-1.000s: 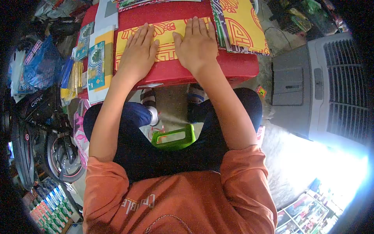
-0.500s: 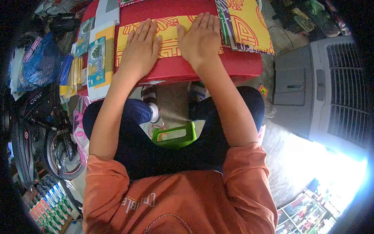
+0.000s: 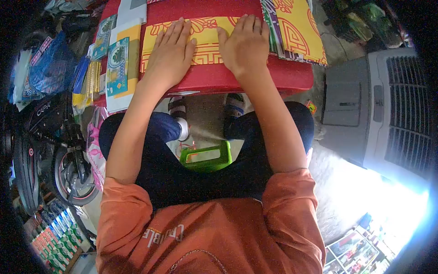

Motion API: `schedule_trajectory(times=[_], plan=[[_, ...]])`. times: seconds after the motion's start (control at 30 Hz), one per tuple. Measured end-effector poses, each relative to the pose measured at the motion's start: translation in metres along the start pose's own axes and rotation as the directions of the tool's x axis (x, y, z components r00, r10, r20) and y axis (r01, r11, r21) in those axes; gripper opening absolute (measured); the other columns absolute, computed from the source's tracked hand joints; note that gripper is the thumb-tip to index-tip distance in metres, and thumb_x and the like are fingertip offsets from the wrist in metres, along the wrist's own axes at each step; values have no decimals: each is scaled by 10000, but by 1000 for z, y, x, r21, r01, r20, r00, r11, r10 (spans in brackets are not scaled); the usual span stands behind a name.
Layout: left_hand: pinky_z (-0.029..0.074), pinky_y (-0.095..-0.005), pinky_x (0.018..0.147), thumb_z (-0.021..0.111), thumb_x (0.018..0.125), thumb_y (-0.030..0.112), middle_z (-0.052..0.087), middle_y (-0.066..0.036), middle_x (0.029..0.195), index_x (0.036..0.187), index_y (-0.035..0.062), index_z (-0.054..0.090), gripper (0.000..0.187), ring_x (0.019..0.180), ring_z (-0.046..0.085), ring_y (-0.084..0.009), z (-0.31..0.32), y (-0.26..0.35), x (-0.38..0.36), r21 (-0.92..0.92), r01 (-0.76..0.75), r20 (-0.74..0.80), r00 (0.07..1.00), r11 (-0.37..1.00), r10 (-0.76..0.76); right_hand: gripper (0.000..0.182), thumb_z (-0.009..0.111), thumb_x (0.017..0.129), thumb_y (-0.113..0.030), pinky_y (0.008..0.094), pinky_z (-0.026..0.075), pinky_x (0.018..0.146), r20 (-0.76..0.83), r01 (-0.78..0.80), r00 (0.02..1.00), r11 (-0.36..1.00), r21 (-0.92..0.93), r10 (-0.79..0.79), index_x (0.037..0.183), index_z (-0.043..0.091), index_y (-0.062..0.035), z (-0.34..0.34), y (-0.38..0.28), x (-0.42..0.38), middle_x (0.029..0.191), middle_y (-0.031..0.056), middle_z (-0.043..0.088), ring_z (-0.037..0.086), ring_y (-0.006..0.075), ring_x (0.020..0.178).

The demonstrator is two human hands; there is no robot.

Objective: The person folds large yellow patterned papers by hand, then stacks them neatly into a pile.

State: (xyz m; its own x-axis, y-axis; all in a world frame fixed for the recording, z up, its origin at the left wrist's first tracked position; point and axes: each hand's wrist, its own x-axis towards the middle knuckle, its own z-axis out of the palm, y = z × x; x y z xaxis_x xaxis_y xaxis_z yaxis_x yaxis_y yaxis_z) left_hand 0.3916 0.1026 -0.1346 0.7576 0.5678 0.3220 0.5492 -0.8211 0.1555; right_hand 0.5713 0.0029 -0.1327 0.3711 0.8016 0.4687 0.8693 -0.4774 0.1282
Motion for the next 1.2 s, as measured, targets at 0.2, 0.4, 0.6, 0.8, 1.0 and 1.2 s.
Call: schedule_trajectory(times=[0.2, 0.4, 0.6, 0.8, 1.0, 1.2], plan=[[198, -450, 1277, 321, 1114, 390, 349, -185, 1652, 1585, 21, 370, 600, 1541, 315, -314, 4, -2, -2, -25, -16, -57, 998, 1000, 14, 717, 429, 1040, -552, 494, 314, 1202, -121, 56, 991, 997, 49, -50, 1377, 607, 56, 10, 9, -2, 1435, 302, 573, 538, 383, 1373], [196, -451, 1276, 348, 1107, 420, 376, -202, 1632, 1564, 3, 397, 620, 1537, 320, -324, 2, -2, 0, -73, 4, -65, 998, 997, -8, 741, 402, 1048, -564, 496, 281, 1231, -92, 50, 995, 998, 23, -48, 1462, 531, 37, 14, 10, -5, 1470, 321, 532, 503, 409, 1408], [207, -457, 1271, 382, 1096, 431, 395, -248, 1607, 1540, -35, 413, 644, 1530, 328, -345, 3, 14, 9, -37, 38, -63, 997, 999, -40, 763, 383, 1056, -566, 503, 266, 1239, -47, 56, 997, 998, 24, -55, 1517, 457, 38, 16, 10, -6, 1516, 344, 467, 471, 436, 1428], [213, -448, 1276, 375, 1096, 399, 400, -249, 1603, 1537, -43, 411, 626, 1521, 344, -341, 16, 12, 12, -60, -28, -120, 993, 998, 21, 659, 407, 1073, -458, 497, 270, 1239, -37, 144, 989, 982, 121, -141, 1507, 471, 33, 4, 0, -3, 1532, 298, 475, 461, 409, 1439], [208, -428, 1282, 347, 1097, 341, 384, -242, 1614, 1544, -42, 401, 591, 1530, 329, -323, 20, 8, 11, -89, -29, -90, 996, 996, 21, 551, 403, 1086, -333, 455, 291, 1240, -31, 290, 947, 809, 511, -320, 1514, 466, 8, 4, -16, 7, 1545, 238, 485, 421, 358, 1474], [186, -457, 1281, 374, 1081, 400, 357, -257, 1626, 1552, -30, 398, 638, 1544, 300, -346, 15, 9, 10, -55, 50, -99, 994, 997, -56, 590, 437, 1079, -407, 484, 332, 1213, -60, 167, 986, 958, 231, -158, 1509, 483, -5, 17, 15, 2, 1531, 292, 475, 452, 415, 1443]])
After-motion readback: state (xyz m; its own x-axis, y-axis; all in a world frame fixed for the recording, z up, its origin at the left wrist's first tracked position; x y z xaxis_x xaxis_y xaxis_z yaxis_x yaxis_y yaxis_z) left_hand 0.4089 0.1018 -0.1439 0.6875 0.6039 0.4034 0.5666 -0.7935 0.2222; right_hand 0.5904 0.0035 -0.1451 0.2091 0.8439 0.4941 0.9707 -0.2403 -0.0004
